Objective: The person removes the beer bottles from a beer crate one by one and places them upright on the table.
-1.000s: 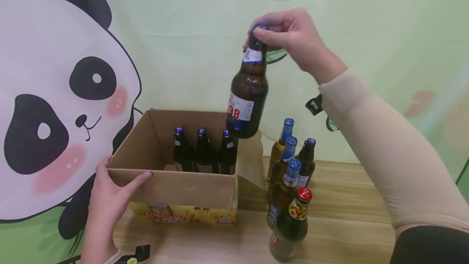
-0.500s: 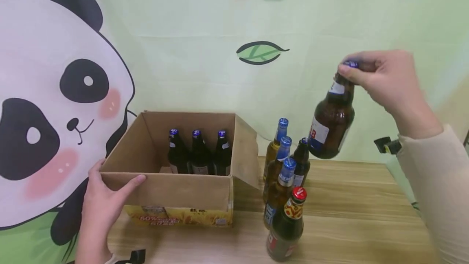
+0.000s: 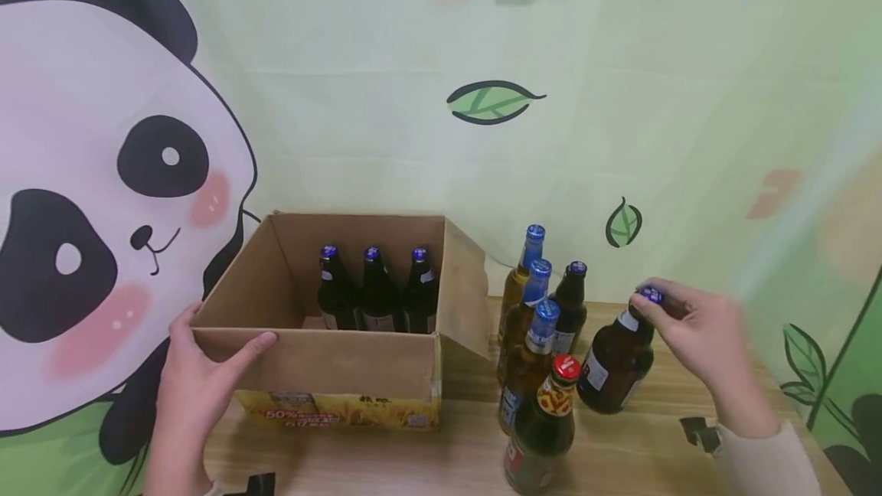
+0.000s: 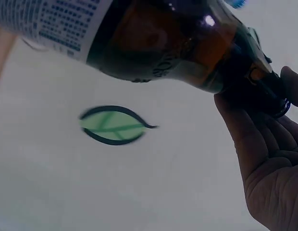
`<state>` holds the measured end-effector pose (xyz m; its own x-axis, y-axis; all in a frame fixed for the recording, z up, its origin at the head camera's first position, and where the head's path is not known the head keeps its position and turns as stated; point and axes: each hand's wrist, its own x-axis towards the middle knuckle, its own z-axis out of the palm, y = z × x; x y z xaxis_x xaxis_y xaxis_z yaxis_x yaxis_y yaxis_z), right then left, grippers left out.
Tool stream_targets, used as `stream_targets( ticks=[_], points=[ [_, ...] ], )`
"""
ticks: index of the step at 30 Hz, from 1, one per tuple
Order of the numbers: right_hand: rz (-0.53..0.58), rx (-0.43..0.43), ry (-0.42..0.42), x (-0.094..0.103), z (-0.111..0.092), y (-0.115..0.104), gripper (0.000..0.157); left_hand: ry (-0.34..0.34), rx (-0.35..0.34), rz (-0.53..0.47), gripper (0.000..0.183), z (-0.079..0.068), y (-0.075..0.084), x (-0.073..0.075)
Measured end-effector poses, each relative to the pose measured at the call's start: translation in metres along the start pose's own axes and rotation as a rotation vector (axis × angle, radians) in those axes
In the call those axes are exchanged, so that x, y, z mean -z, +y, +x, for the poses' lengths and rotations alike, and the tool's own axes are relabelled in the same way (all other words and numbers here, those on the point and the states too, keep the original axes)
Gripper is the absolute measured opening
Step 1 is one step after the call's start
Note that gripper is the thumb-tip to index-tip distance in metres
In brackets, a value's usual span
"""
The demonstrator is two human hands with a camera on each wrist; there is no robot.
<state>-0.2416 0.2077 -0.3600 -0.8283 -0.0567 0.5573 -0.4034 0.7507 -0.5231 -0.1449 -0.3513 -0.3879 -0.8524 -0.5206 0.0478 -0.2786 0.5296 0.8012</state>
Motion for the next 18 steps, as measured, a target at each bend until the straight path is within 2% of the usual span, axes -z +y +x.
stream_targets(
  ticks=[3,7,18],
  points=[
    [0.009,-0.008,0.005,-0.017,-0.015,0.011,0.026,0.001,-0.002,0.0,0.127,0.0,0.001,0.0],
    [0.034,-0.007,0.012,-0.035,-0.023,0.018,0.019,0.013,0.001,0.003,0.126,-0.001,0.001,0.001],
    [0.059,0.014,0.072,-0.067,-0.024,0.033,0.012,0.016,0.003,0.008,0.126,-0.002,0.0,-0.001]
  ],
)
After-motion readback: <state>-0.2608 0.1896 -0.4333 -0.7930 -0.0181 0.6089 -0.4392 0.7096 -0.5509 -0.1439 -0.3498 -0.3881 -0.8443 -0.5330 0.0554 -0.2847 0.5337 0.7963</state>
